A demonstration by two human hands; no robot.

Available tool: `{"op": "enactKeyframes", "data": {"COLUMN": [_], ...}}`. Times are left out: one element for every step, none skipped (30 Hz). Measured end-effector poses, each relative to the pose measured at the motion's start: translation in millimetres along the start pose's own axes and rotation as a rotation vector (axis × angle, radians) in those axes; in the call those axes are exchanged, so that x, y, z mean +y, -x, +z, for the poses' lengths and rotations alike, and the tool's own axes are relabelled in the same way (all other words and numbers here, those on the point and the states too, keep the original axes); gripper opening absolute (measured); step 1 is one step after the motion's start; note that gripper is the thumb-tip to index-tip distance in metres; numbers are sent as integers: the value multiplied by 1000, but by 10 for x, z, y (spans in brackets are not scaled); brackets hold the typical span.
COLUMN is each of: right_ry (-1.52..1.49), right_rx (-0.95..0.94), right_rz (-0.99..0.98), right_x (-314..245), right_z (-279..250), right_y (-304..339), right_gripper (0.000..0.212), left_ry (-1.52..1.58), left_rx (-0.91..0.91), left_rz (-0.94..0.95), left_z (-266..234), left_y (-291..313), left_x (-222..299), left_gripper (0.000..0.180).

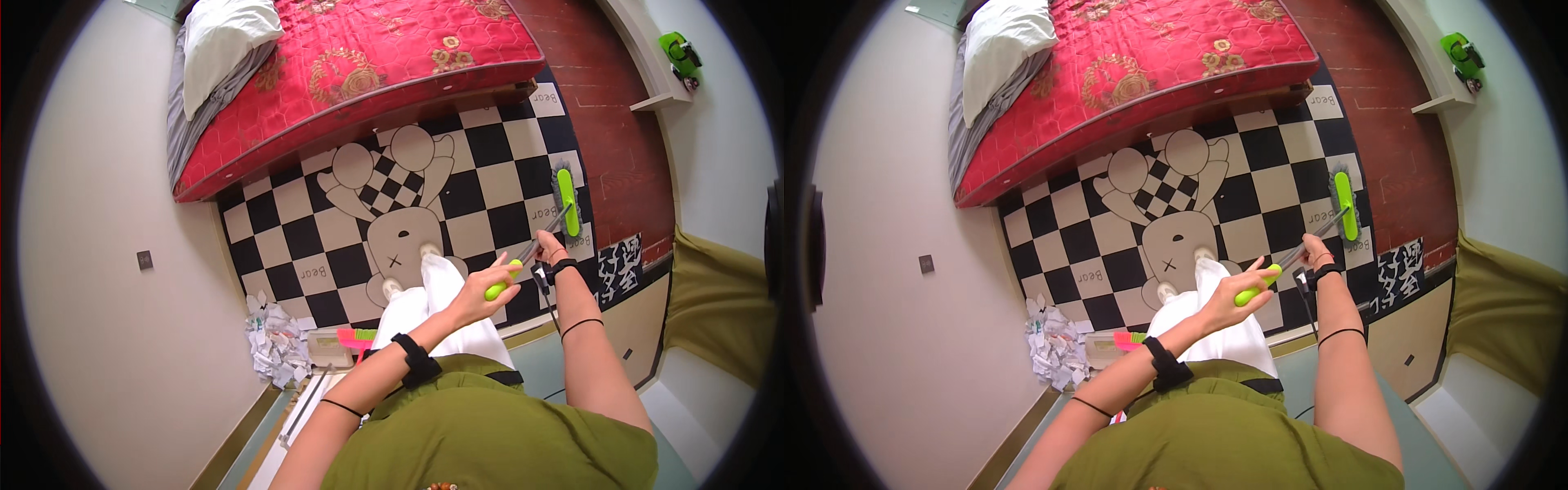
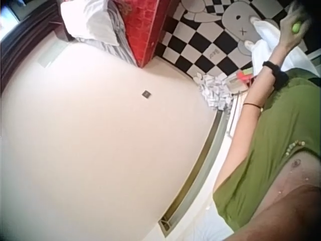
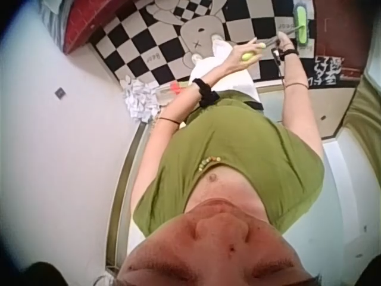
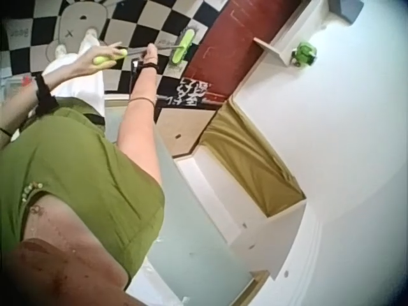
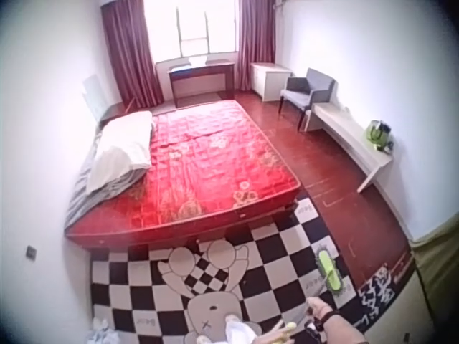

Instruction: Mopping the floor in a bedroom area around a rug and bed.

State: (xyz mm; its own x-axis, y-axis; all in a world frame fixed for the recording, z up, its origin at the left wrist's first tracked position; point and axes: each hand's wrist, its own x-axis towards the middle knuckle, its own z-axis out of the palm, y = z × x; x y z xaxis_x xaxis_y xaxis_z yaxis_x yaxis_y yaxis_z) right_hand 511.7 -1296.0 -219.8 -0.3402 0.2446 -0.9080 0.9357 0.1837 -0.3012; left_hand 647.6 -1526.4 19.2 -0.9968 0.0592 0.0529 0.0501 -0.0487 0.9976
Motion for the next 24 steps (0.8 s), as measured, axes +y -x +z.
{"op": "enactKeyframes", "data": {"right_ry": [19, 41, 65, 96, 124, 79, 39, 53, 64, 119, 161, 165, 225, 206, 289, 356, 394, 337, 458, 499, 491, 552, 543, 633], "right_rx": [-6, -12, -20, -119, -214, -299, -390, -447, -517, -585, -558, -587, -662, -762, -813, -874, -901, -1001, -1106, -1199, -1262, -1252, -1311, -1301], "right_rz": [19, 36, 52, 43, 37, 39, 41, 43, 36, 39, 52, 25, 29, 30, -20, -36, -18, 44, 13, 27, 96, 109, 185, 196], "right_x": [-3, -6, 3, -54, -63, -39, -9, 53, 108, 220, 311, 479, 664, 877, 1071, 1247, 1401, 1627, 1792, 1949, 2136, 2317, 2481, 2615], "right_z": [-32, -48, -49, 157, 471, 672, 911, 1158, 1424, 1647, 2024, 2272, 2600, 2903, 3195, 3434, 3635, 3848, 4009, 4161, 4322, 4480, 4605, 4720], "right_y": [49, 107, 176, 378, 634, 775, 917, 1156, 1448, 1509, 1886, 2095, 2288, 2506, 2803, 3152, 3538, 3662, 3852, 4033, 4184, 4344, 4461, 4550], "right_gripper": [17, 17, 17, 17, 16, 17, 19, 21, 23, 23, 23, 22, 21, 20, 21, 23, 24, 26, 22, 21, 20, 18, 17, 18], "left_ry": [6, 53, 101, 114, 121, 149, 138, 155, 123, 76, 83, 16, -71, -128, -124, -225, -271, -266, -308, -367, -426, -438, -483, -525], "left_rx": [1, 35, 72, 131, 170, 217, 287, 333, 351, 459, 486, 563, 658, 740, 811, 897, 999, 1074, 1160, 1191, 1221, 1246, 1294, 1338], "left_rz": [-1, -66, -130, -121, -133, -175, -176, -192, -202, -159, -159, -261, -181, -86, -61, 35, 24, 65, 43, 25, 5, 9, -11, -33], "left_z": [-16, -69, -139, -279, -457, -630, -831, -1037, -1250, -1390, -1641, -1773, -1916, -2000, -2056, -2102, -2097, -2067, -2030, -1998, -1962, -1939, -1923, -1904], "left_y": [37, 89, 157, 246, 369, 501, 682, 837, 1069, 1195, 1613, 1820, 2163, 2423, 2700, 2955, 3218, 3343, 3492, 3576, 3648, 3720, 3784, 3826], "left_x": [-7, -18, -27, -21, 31, 120, 156, 279, 417, 642, 654, 925, 1069, 1252, 1487, 1648, 1853, 2022, 2176, 2322, 2424, 2470, 2502, 2526], "left_gripper": [12, 10, 13, 19, 22, 24, 26, 29, 33, 34, 35, 37, 39, 37, 36, 37, 36, 38, 38, 38, 37, 37, 36, 36]}}
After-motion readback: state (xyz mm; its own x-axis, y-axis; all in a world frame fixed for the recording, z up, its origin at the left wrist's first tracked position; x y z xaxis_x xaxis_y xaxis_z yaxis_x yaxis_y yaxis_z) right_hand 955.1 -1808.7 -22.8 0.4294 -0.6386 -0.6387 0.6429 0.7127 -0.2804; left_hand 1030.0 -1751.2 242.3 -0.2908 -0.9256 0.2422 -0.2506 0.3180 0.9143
